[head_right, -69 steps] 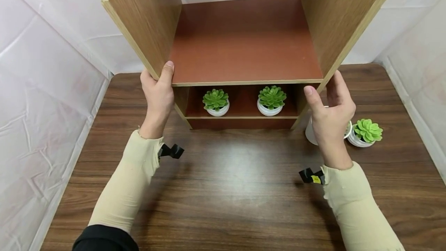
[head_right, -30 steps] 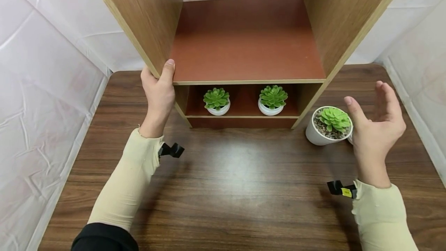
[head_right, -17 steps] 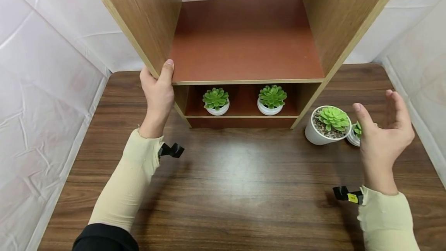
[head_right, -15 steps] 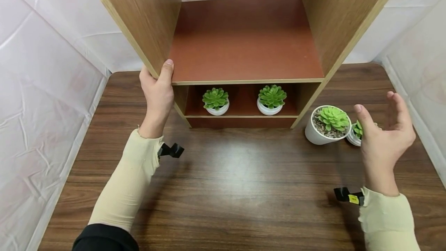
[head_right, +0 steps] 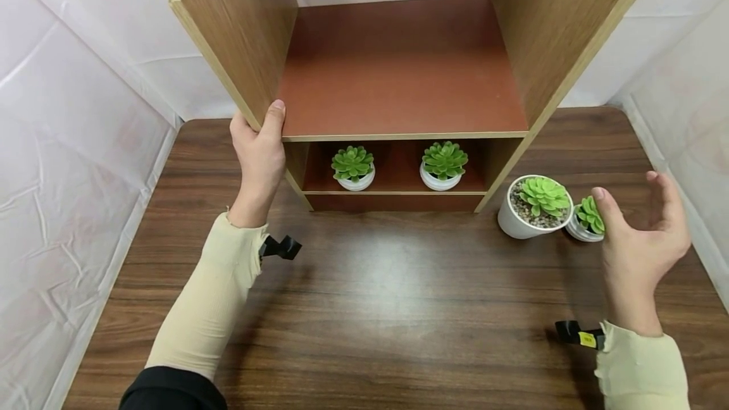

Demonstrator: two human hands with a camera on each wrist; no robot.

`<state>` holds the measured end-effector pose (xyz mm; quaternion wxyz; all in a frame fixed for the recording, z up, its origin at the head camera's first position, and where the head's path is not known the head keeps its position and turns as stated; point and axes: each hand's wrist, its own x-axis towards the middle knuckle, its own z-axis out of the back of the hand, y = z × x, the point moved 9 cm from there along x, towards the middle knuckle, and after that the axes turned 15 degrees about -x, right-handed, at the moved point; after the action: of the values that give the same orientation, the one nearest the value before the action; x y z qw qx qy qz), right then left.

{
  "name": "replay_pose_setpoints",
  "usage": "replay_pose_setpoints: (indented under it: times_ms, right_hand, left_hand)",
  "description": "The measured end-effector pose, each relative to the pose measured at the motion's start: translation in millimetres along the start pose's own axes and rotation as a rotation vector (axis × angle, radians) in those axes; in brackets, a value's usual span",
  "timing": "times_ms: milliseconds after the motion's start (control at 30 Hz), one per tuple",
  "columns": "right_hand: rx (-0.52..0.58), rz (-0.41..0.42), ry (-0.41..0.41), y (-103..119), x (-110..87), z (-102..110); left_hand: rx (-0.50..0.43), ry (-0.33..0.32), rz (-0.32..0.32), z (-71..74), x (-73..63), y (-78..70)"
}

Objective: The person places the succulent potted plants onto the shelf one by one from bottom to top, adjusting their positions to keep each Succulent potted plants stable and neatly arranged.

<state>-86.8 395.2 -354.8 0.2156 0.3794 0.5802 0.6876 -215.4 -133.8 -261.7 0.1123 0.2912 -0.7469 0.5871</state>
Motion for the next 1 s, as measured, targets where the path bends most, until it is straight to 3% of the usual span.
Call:
replay_pose_setpoints:
  times_ms: [267,600,800,1000]
  right_hand:
    - [0.086,-0.137,-0.053,-15.2,-3.9,10.7]
    - [-0.119,-0.128,-0.028,-33.2,-6.2,21.9]
    - [-0.101,-0.171,-0.038,-49.6,-7.3,28.2]
    - [-0.164,-0.179,0.004,-59.0,-9.4,30.5]
  left_hand:
    - [0.004,0.013,-0.003,0.0,-0.6,-0.5]
    - [0.011,0.002,0.0,0.7,-0.5,-1.9]
    - [0.001,0.002,-0.003,0.5,-1.0,-2.2]
    - [0.005,-0.003,-0.012,-0.1,-0.2,-1.7]
